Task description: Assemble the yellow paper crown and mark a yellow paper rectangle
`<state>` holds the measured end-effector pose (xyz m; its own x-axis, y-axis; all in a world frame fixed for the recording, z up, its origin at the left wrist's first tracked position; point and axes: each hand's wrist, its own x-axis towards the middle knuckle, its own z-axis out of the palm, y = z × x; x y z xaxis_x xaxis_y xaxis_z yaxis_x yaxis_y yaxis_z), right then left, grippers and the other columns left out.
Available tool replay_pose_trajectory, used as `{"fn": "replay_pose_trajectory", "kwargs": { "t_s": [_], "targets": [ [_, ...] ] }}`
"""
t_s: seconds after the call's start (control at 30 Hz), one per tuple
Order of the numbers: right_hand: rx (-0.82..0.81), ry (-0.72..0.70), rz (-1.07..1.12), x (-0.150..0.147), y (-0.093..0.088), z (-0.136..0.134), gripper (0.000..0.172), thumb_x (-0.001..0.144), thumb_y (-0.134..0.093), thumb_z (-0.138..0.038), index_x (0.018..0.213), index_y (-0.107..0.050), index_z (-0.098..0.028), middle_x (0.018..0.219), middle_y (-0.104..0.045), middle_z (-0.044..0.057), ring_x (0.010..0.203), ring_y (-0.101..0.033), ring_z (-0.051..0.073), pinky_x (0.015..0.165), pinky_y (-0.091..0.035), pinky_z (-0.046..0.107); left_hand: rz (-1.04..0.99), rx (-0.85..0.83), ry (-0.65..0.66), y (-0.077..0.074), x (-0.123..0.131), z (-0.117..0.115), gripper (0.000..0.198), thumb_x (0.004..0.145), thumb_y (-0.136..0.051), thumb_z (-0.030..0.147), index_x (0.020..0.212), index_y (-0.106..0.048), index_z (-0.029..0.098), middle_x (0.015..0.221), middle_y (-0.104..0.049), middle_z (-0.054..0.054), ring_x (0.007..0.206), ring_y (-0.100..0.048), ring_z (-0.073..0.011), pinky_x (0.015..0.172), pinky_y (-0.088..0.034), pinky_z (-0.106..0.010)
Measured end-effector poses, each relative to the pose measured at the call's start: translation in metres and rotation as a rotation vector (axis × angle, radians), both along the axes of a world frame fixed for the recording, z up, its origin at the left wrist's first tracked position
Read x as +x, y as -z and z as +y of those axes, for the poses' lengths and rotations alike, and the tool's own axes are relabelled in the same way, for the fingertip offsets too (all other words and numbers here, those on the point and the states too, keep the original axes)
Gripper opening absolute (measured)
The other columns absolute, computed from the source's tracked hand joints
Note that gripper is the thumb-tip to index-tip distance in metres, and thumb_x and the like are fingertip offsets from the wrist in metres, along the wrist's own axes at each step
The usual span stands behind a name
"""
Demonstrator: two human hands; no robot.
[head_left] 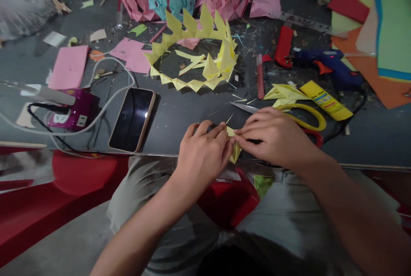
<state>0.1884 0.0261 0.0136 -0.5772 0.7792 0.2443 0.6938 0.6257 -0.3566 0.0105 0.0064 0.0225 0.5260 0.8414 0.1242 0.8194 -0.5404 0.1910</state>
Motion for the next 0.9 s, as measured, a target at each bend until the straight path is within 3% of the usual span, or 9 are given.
{"fn": "replay_pose_trajectory", "kwargs": {
  "t_s": [0.2, 0.3, 0.43, 0.63, 0.9],
  "targets": [
    [-0.051, -0.025, 0.007, 0.008, -0.003, -0.001, 0.035, 0.087, -0.049, -0.027, 0.057, -0.065, -0.019, 0.061, -0.067, -0.001, 0.066, -0.059, 0.014, 0.071, -0.041, 0.031, 0.005, -0.015, 0.005, -0.001, -0.001, 0.001, 0.030, 0.090, -0.042, 0.031, 0.103, -0.063, 0.014, 0.111, -0.067, -0.004, 0.100, -0.056, -0.0232, 0.084, -0.042, -0.038],
    [-0.085, 0.005, 0.067, 0.005, 0.005, 0.002, 0.027, 0.088, -0.047, -0.025, 0.072, -0.068, -0.017, 0.070, -0.068, 0.002, 0.069, -0.060, 0.014, 0.070, -0.042, 0.028, 0.007, 0.044, 0.039, 0.002, -0.001, 0.001, 0.026, 0.090, -0.042, 0.028, 0.098, -0.063, 0.014, 0.112, -0.066, -0.007, 0.101, -0.055, -0.0233, 0.084, -0.042, -0.038],
    [0.010, 0.011, -0.001, -0.005, 0.018, 0.009, 0.025, 0.090, -0.045, -0.026, 0.098, -0.067, -0.017, 0.076, -0.066, 0.003, 0.071, -0.059, 0.015, 0.066, -0.040, 0.029, 0.033, 0.083, 0.063, 0.004, -0.001, 0.001, 0.021, 0.087, -0.044, 0.025, 0.093, -0.062, 0.014, 0.100, -0.066, -0.009, 0.093, -0.057, -0.0226, 0.078, -0.044, -0.035],
    [0.120, -0.040, -0.105, -0.014, 0.023, 0.010, 0.025, 0.090, -0.046, -0.024, 0.102, -0.067, -0.019, 0.074, -0.065, 0.002, 0.068, -0.057, 0.015, 0.062, -0.034, 0.030, 0.029, 0.048, 0.061, 0.001, -0.002, 0.000, 0.022, 0.087, -0.044, 0.026, 0.091, -0.062, 0.014, 0.094, -0.067, -0.007, 0.094, -0.059, -0.0231, 0.079, -0.046, -0.037],
    [0.046, 0.090, -0.061, -0.019, 0.019, 0.007, 0.021, 0.087, -0.051, -0.028, 0.096, -0.070, -0.022, 0.073, -0.066, 0.000, 0.068, -0.058, 0.015, 0.065, -0.036, 0.030, 0.028, -0.038, -0.048, -0.008, 0.000, -0.015, 0.036, 0.086, -0.044, 0.033, 0.106, -0.061, 0.008, 0.101, -0.070, -0.013, 0.099, -0.061, -0.0271, 0.090, -0.043, -0.044]
  ]
}}
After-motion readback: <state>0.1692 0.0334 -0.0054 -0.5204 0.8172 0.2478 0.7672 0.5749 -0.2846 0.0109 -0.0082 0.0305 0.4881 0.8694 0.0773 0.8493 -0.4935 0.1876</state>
